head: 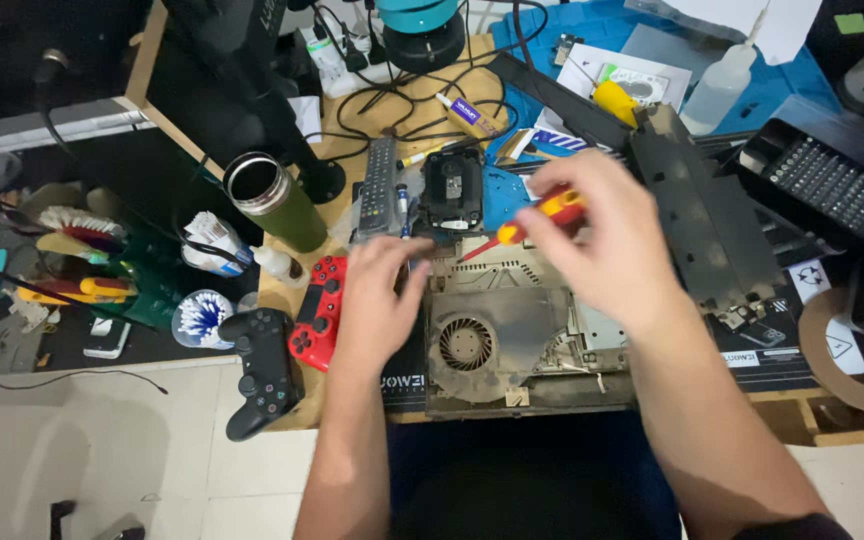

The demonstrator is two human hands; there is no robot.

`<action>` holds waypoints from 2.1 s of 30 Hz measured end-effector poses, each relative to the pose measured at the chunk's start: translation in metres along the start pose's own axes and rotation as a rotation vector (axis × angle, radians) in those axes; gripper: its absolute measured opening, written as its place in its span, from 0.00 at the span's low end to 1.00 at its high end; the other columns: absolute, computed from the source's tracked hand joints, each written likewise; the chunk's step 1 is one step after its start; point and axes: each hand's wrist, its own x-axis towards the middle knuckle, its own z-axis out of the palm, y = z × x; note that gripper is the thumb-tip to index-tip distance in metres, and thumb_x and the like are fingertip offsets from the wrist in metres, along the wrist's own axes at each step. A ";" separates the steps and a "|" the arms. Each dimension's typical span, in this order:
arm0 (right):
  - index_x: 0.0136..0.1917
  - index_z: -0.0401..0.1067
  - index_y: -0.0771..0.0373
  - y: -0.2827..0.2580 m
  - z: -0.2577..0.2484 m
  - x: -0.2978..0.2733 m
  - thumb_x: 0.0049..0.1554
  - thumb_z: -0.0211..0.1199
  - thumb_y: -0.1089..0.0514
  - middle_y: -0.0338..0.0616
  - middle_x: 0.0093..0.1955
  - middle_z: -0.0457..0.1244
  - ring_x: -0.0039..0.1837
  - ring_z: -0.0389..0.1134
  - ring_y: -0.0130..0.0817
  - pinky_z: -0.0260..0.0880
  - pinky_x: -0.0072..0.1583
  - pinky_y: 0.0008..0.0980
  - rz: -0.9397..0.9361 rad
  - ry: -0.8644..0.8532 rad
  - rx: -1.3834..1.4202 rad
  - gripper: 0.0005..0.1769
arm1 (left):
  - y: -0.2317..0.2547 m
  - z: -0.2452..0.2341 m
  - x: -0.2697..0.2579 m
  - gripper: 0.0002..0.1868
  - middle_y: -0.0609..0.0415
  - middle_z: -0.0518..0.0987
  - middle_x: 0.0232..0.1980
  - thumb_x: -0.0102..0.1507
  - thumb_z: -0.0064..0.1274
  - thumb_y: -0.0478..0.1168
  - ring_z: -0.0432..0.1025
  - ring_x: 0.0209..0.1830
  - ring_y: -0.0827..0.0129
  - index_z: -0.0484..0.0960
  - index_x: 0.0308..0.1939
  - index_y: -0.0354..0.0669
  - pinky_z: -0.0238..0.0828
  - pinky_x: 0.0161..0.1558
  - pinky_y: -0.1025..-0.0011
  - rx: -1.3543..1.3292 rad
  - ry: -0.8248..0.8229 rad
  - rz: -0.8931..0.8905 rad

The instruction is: The person uses a screwdriver to remove screws from a metal bracket attached to a disassembled electronic device. They then detach the bracket and place it on the table. The person continues to use the screwdriver to remove additional screws from the device's internal components.

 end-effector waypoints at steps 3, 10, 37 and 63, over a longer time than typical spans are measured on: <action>0.63 0.79 0.67 0.002 0.028 -0.005 0.62 0.77 0.65 0.59 0.53 0.71 0.58 0.76 0.69 0.77 0.60 0.60 0.038 -0.071 0.082 0.16 | 0.004 -0.008 0.000 0.16 0.43 0.87 0.53 0.73 0.62 0.34 0.81 0.59 0.39 0.92 0.64 0.46 0.72 0.67 0.48 -0.106 0.120 -0.070; 0.68 0.77 0.68 -0.012 0.024 0.004 0.65 0.73 0.65 0.62 0.55 0.72 0.56 0.77 0.70 0.82 0.47 0.52 0.187 -0.275 0.119 0.19 | -0.004 0.008 -0.001 0.13 0.50 0.86 0.52 0.75 0.60 0.36 0.81 0.57 0.44 0.92 0.63 0.48 0.72 0.67 0.51 -0.120 0.145 -0.131; 0.71 0.76 0.66 -0.003 -0.008 0.005 0.66 0.76 0.66 0.58 0.56 0.74 0.61 0.76 0.64 0.76 0.65 0.56 0.193 -0.059 0.129 0.22 | 0.008 0.005 0.003 0.08 0.52 0.90 0.51 0.75 0.64 0.44 0.80 0.55 0.49 0.95 0.56 0.52 0.72 0.66 0.54 -0.260 -0.078 -0.112; 0.72 0.71 0.72 0.022 -0.060 -0.006 0.75 0.65 0.56 0.59 0.63 0.71 0.52 0.79 0.43 0.84 0.54 0.41 0.390 -0.049 -0.109 0.19 | 0.053 0.048 0.107 0.10 0.58 0.95 0.52 0.71 0.69 0.50 0.78 0.59 0.52 0.98 0.51 0.54 0.73 0.62 0.49 0.061 -0.648 0.015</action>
